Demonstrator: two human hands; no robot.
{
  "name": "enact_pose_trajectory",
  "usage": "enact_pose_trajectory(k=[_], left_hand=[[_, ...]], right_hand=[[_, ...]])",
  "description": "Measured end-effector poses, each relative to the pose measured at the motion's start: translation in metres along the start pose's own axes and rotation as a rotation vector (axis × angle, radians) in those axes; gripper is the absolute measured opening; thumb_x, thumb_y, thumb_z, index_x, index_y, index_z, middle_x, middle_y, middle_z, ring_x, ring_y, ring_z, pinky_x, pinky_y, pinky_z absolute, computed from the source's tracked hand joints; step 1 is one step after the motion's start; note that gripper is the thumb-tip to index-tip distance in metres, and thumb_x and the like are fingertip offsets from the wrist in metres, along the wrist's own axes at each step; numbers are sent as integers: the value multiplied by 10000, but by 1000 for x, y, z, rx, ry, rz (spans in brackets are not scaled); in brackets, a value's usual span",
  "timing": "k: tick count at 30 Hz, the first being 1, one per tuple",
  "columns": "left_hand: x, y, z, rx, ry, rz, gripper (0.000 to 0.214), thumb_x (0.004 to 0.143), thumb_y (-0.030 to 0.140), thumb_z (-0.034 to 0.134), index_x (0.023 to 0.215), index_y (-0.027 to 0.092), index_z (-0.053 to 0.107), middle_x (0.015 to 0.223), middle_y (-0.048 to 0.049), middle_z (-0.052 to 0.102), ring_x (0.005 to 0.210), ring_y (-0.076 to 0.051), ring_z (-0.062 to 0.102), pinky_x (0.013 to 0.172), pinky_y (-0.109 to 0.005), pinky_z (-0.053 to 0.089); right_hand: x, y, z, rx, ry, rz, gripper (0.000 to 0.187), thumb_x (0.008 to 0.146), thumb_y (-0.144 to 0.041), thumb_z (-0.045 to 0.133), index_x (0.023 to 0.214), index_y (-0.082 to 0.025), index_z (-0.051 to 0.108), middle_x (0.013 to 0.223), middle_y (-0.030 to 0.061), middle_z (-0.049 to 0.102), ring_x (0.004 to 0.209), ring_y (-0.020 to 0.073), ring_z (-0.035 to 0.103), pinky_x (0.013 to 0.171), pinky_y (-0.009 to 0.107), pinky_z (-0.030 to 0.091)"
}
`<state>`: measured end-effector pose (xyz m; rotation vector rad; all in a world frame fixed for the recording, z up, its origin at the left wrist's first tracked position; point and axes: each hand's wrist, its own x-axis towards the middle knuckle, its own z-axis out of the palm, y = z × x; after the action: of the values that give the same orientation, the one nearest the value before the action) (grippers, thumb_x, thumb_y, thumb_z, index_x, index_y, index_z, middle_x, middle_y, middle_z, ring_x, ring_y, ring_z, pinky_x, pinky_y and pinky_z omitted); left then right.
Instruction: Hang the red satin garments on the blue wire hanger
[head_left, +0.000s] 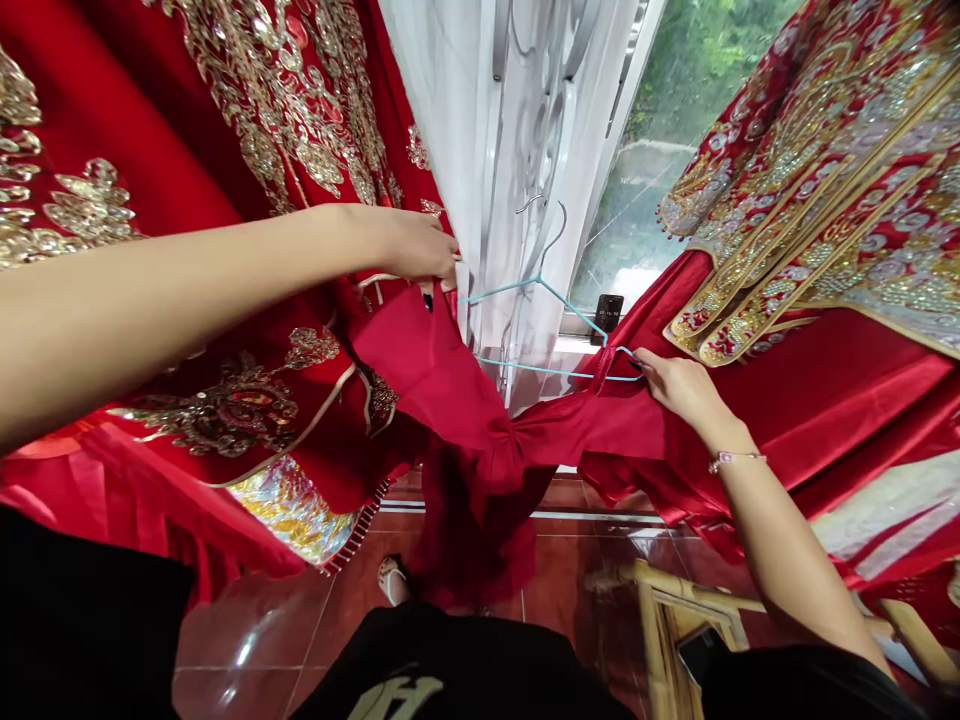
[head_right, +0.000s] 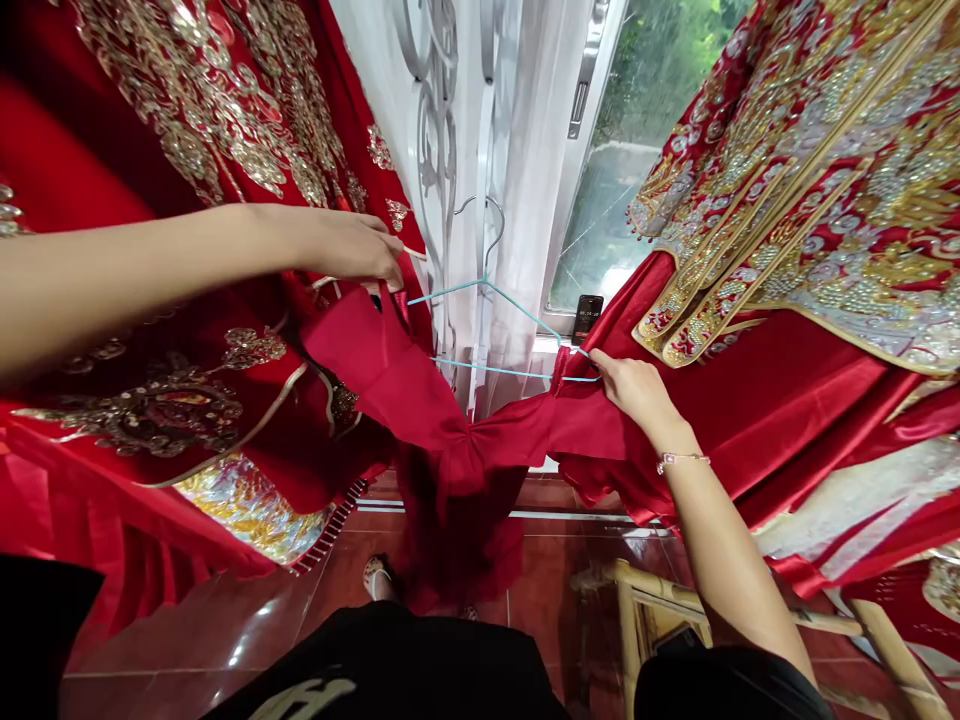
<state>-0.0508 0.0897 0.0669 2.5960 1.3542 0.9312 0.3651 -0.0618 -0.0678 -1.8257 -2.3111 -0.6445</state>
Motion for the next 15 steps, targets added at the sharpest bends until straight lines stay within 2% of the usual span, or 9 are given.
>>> enact_pose_trajectory(k=[3, 7, 10, 13, 15], left_hand=[[14, 13, 3, -82, -165, 73, 297, 981, 112, 369, 961, 56, 661, 1136, -46, 684, 1213, -208, 649, 1077, -477, 466], [20, 6, 6, 0, -298, 146, 201, 959, 188, 503, 894, 145, 688, 1061, -30, 711, 1109, -196, 695, 1030, -368, 504], [12, -10, 8, 76, -258, 215, 127, 940, 253, 578, 932, 215, 698, 1092, -18, 703, 1106, -221, 698, 992, -352, 516], [-6, -27, 6, 163, -161, 214, 244, 964, 341, 550, 1115, 190, 668, 1174, -39, 657, 1210, -261, 647, 1018, -361, 477], [-19, -37, 0, 200, -108, 181, 311, 966, 384, 549, 1184, 183, 642, 1156, -43, 645, 1244, -283, 624, 1024, -350, 458]], right_hand=[[-5, -5, -3, 4, -2, 0, 365, 927, -180, 374, 1156, -172, 659, 721, 126, 742, 631, 265, 651, 551, 316, 275], [-7, -11, -3, 6, -28, -7, 326, 942, -201, 375, 1119, -190, 649, 722, 122, 747, 624, 258, 663, 538, 304, 264], [-7, -12, -1, 7, -36, 2, 311, 954, -215, 373, 1108, -189, 643, 733, 129, 752, 626, 265, 671, 537, 305, 263], [-6, -12, 3, -3, -39, 13, 322, 960, -213, 366, 1123, -180, 642, 742, 134, 753, 642, 272, 681, 538, 306, 263], [-5, -12, 5, -14, -44, 15, 335, 956, -206, 364, 1136, -176, 644, 729, 131, 749, 652, 276, 686, 540, 305, 266]])
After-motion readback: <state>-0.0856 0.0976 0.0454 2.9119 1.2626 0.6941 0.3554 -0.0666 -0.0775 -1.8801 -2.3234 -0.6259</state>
